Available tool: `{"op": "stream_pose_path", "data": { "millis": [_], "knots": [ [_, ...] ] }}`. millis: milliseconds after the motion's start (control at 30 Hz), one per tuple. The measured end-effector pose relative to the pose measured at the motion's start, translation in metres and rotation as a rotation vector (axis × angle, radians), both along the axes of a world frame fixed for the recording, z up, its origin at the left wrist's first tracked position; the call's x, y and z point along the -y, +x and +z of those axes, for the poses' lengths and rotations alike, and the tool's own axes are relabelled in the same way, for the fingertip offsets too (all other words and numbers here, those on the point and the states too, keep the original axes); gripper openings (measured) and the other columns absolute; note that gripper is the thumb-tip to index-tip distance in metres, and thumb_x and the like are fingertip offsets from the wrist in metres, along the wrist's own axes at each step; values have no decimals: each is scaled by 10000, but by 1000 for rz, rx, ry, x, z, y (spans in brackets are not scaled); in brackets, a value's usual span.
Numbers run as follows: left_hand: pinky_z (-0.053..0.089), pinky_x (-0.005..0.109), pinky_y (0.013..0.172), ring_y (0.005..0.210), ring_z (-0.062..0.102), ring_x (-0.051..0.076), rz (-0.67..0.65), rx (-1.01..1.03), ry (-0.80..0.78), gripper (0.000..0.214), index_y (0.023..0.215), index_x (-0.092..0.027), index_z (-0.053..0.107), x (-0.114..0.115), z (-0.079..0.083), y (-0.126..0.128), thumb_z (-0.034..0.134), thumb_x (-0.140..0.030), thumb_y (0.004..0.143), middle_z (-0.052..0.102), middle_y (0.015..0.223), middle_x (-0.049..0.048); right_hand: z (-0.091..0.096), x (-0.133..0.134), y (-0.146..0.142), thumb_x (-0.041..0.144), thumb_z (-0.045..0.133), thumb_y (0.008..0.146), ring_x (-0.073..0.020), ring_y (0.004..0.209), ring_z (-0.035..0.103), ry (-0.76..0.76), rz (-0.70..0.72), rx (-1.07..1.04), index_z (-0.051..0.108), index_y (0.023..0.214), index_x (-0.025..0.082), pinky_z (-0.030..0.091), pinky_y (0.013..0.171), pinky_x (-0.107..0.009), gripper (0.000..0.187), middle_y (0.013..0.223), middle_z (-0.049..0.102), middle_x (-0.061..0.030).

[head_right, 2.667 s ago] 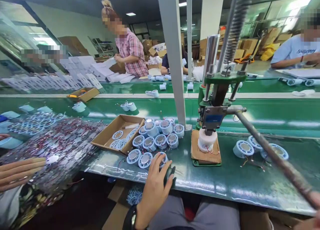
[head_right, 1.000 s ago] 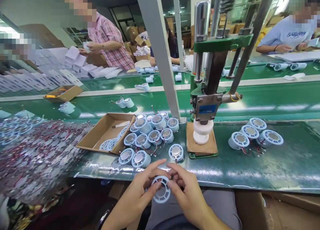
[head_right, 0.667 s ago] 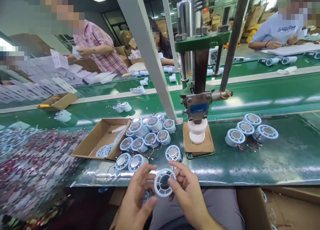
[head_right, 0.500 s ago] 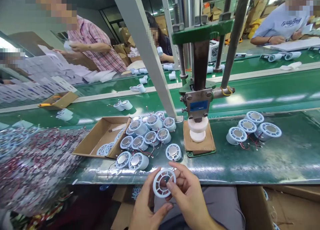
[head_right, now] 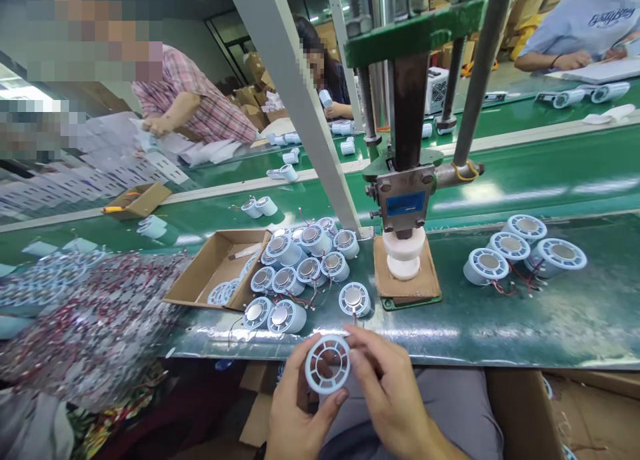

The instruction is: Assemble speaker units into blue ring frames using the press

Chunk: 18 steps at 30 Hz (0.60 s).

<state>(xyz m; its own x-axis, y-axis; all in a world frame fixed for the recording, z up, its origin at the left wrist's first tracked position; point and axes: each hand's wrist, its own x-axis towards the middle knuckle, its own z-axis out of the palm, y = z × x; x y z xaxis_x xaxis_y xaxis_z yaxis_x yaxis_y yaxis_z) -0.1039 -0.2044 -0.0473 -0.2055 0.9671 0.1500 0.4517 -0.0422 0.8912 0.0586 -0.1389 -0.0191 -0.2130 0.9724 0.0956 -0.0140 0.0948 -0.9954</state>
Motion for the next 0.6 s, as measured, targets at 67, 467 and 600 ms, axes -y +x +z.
{"op": "stream_pose_path", "data": {
  "millis": [67, 467, 600],
  "knots": [
    [591, 415, 930, 1072, 706, 306, 12, 40, -15, 660, 1388, -202, 522, -1, 4, -3, 702, -569, 869, 650, 1294, 159, -5, -16, 7, 332, 516, 990, -216, 1005, 710, 239, -181, 189, 683, 1215, 215, 607, 888, -343, 304, 1107, 718, -111],
    [595, 380, 907, 1015, 705, 279, 76, 117, -11, 709, 1322, -192, 570, -4, 14, -6, 765, -622, 792, 662, 1236, 144, -53, -50, -13, 168, 571, 899, -254, 1325, 590, 443, -61, 487, 363, 1528, 204, 526, 1098, -422, 664, 1421, 585, -148],
    [586, 402, 930, 1056, 702, 302, 55, 106, -28, 724, 1317, -199, 576, -4, 10, -12, 801, -607, 762, 674, 1229, 139, -54, -37, 7, 199, 589, 897, -248, 1310, 611, 430, -33, 518, 374, 1521, 218, 554, 1072, -393, 660, 1417, 609, -125]
  ]
}}
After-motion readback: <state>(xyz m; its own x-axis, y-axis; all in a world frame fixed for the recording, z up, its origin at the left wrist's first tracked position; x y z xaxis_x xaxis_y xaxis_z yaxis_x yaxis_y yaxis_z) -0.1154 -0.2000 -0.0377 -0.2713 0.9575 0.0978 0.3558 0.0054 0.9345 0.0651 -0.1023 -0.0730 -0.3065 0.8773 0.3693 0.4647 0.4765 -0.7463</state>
